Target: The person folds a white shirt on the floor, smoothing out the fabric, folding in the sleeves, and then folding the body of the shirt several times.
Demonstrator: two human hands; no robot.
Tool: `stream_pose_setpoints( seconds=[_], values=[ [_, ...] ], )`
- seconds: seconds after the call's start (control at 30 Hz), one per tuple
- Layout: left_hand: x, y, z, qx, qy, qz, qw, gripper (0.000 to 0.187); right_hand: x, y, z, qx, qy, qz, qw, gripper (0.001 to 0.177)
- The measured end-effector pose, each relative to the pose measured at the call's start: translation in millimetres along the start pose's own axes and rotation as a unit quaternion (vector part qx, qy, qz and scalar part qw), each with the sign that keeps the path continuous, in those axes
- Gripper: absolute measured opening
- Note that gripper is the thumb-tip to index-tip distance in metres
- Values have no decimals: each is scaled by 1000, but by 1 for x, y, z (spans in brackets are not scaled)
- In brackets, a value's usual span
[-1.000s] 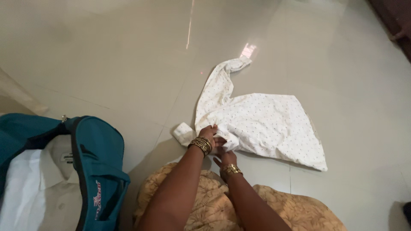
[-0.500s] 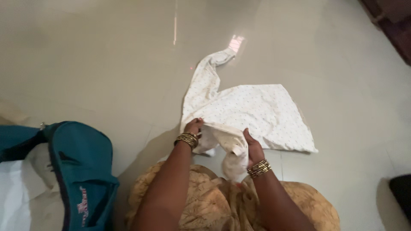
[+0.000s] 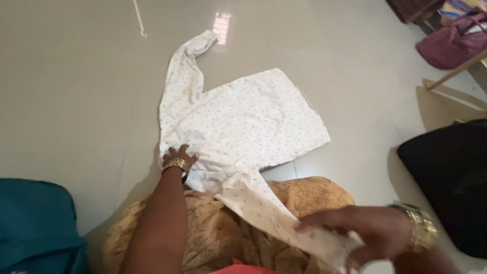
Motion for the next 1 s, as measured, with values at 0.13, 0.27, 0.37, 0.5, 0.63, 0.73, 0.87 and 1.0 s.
stream_pose_setpoints(
  seconds=[0.13, 0.27, 0.37, 0.5, 0.63, 0.73, 0.87, 1.0],
  values=[
    [-1, 23, -25, -181, 7, -36, 983, 98, 50, -11, 18, 10, 188, 58, 980, 88],
    [-34, 33, -56, -159, 1, 44, 986, 99, 89, -14, 63, 38, 335, 104, 936, 85],
    [-50, 34, -67, -161, -41, 91, 982, 84, 78, -32, 87, 144, 313, 205, 916, 77],
    [-43, 13, -54, -123, -23, 113, 986, 86, 55, -87, 130, 108, 342, 384, 851, 56],
    [-8, 5, -42, -133, -24, 10, 991, 121, -31, -141, 171, 94, 158, 442, 878, 48],
    [1, 0, -34, -178, -20, -30, 983, 141, -119, -165, 244, 187, 161, 394, 885, 60],
    [-2, 0, -37, -206, -3, -37, 978, 151, -231, -179, 316, 271, 152, 356, 881, 88],
    [-16, 6, -35, -192, 13, -29, 981, 158, -267, -181, 366, 363, 288, 342, 818, 88]
  ],
)
Point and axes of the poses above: each hand's wrist, its own x-axis away from the middle knuckle, its own y-axis out of the palm, z = x × y, the point moved 9 cm from there along -x, towards the middle knuckle, and after that the axes turned 14 degrees about z, right-handed, at the moved point
